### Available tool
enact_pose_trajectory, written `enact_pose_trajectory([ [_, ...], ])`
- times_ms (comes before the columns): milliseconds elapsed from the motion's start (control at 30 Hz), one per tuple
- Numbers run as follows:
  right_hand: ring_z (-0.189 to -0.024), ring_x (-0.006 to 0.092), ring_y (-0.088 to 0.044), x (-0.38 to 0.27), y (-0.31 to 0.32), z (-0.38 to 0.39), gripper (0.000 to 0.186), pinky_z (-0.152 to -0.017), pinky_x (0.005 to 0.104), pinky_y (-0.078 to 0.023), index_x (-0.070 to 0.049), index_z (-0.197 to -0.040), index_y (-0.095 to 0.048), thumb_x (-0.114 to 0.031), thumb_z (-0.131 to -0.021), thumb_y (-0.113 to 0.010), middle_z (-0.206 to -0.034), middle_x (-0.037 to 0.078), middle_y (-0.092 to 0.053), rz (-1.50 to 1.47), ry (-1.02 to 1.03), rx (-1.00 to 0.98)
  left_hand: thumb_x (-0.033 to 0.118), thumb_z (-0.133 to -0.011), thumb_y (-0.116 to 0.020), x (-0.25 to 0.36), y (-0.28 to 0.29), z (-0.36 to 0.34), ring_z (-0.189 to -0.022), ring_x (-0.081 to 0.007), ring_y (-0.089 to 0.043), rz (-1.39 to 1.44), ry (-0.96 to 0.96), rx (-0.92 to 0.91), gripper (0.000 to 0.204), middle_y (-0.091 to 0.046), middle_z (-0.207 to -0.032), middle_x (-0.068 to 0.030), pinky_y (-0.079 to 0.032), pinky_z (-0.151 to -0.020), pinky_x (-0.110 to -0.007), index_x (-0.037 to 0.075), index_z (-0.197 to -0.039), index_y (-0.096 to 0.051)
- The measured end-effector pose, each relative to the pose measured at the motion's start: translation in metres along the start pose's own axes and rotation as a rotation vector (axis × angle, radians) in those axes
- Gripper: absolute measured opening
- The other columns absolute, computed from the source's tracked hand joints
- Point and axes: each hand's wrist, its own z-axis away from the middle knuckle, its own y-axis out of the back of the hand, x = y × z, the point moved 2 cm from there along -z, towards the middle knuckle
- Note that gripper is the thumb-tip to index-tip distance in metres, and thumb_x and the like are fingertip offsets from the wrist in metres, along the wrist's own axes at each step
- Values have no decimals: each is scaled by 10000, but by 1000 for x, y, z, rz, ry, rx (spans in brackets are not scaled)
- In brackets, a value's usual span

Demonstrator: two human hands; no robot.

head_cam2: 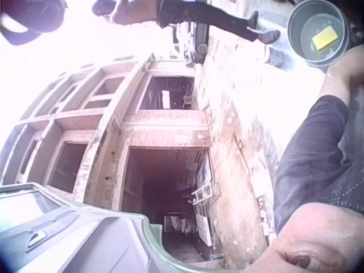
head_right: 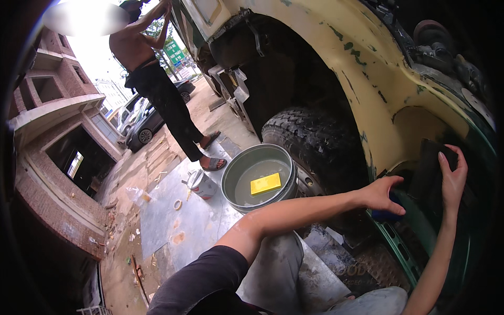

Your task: The person uses sandpaper and water from a bucket to sand down a patched area on a green truck's body, then wipes it with a blue cloth.

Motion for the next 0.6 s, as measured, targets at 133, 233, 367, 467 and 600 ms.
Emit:
enact_pose_trajectory([
  [133, -1031, 128, -573, -44, -28, -12, 200, -956, 276, -435, 6, -1114, -647, -65, -934, -697, -1053, 49, -633, -72, 11, -135, 308, -859, -852, 48, 18, 2, -1324, -294, -540, 489, -81, 204, 889, -536, -1424, -245, -457, -1100, -412, -14, -1521, -353],
  [233, -968, 145, -619, -63, -53, -25, 234, -881, 274, -485, -1, -1125, -639, -6, -900, -703, -1023, 56, -665, -151, 42, -291, 139, -1016, -657, 51, 25, -16, -897, -130, -698, 589, -320, 361, 268, -733, -1035, -59, -584, -794, -309, -16, -1232, -624],
  [367, -1083, 267, -686, -76, -52, -20, 324, -961, 368, -525, -8, -1211, -636, 29, -896, -702, -1170, 143, -698, 316, 322, 147, 64, -987, -624, 74, 44, -21, -723, -96, -650, 109, -390, 626, 136, -712, -805, -59, -508, -633, -300, -41, -1028, -699],
  [467, -1308, 374, -547, -86, -64, 34, 575, -1086, 498, -441, -23, -1334, -615, -42, -776, -753, -1394, 204, -561, 479, 725, 112, 48, -885, -662, 91, 52, -16, -557, -208, -602, -28, -495, 776, 112, -624, -646, -200, -441, -535, -383, -60, -853, -658],
  [600, -1528, 398, -273, -93, -74, 71, 949, -1236, 592, -194, -46, -1552, -415, -112, -682, -789, -1634, 219, -292, 810, 610, -15, 54, -854, -667, 83, 66, -6, -513, -307, -577, -96, -459, 852, 150, -594, -622, -218, -425, -514, -406, -60, -773, -610],
])
